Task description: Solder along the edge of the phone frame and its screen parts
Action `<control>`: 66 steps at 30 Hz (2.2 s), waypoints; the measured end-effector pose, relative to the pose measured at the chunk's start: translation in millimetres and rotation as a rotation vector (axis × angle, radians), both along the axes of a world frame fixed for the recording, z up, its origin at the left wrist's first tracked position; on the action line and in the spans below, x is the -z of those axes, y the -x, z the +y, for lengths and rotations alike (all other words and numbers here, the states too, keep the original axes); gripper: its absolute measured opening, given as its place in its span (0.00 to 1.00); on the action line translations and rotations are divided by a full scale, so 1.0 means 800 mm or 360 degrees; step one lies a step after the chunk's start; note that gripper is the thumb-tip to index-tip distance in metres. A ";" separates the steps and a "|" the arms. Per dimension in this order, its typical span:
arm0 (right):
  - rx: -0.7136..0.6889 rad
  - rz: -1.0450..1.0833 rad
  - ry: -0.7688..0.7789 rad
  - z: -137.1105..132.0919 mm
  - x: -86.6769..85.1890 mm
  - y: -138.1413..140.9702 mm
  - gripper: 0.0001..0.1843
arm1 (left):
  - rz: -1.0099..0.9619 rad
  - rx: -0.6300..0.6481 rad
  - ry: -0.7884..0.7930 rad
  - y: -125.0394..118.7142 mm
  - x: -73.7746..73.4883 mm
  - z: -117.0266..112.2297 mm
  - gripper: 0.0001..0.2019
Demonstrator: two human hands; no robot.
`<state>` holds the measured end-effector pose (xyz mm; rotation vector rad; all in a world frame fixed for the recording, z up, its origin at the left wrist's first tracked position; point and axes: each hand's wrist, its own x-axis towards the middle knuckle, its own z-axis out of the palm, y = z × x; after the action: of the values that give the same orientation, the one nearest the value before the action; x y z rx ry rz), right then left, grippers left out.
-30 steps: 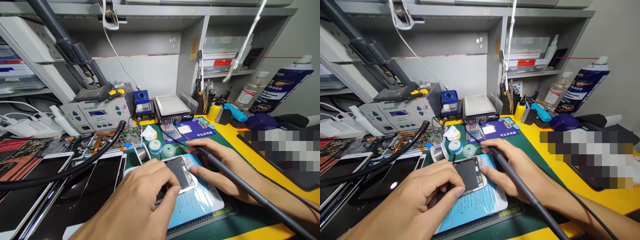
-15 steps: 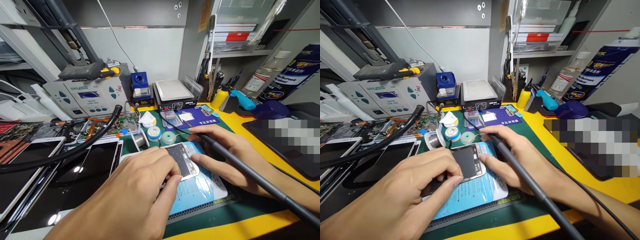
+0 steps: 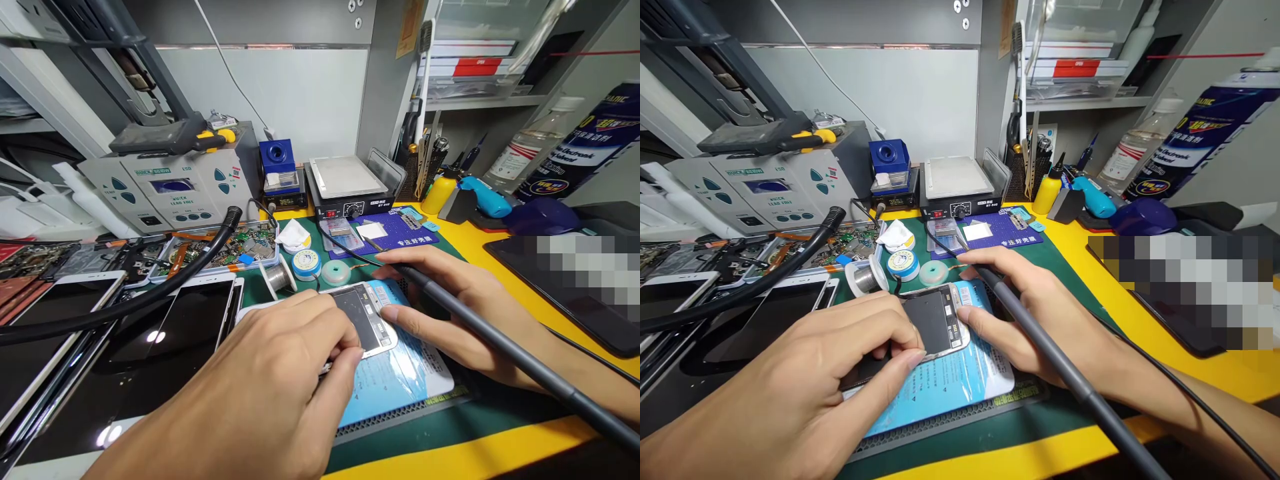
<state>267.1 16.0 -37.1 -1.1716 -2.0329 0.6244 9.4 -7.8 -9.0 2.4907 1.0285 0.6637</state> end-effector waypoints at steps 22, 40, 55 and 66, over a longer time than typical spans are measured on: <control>0.0005 -0.0008 -0.0058 0.000 -0.002 0.002 0.25 | 0.0047 -0.0005 0.0053 0.003 0.000 0.000 0.10; 0.0537 0.0787 -0.0165 -0.009 -0.029 -0.004 0.09 | 0.0000 -0.0034 0.0175 0.002 0.003 -0.002 0.10; 0.0123 0.0933 0.1036 -0.033 -0.047 -0.006 0.23 | -0.0005 -0.0010 0.0139 0.003 0.005 -0.003 0.09; 0.0210 0.0571 0.0822 -0.040 -0.041 0.011 0.14 | 0.0006 -0.0015 0.0182 0.003 0.002 -0.005 0.10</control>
<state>258.2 -15.6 -4.0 -1.3495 -1.5189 1.2437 6.9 -11.4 -10.3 2.3911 1.0498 0.5862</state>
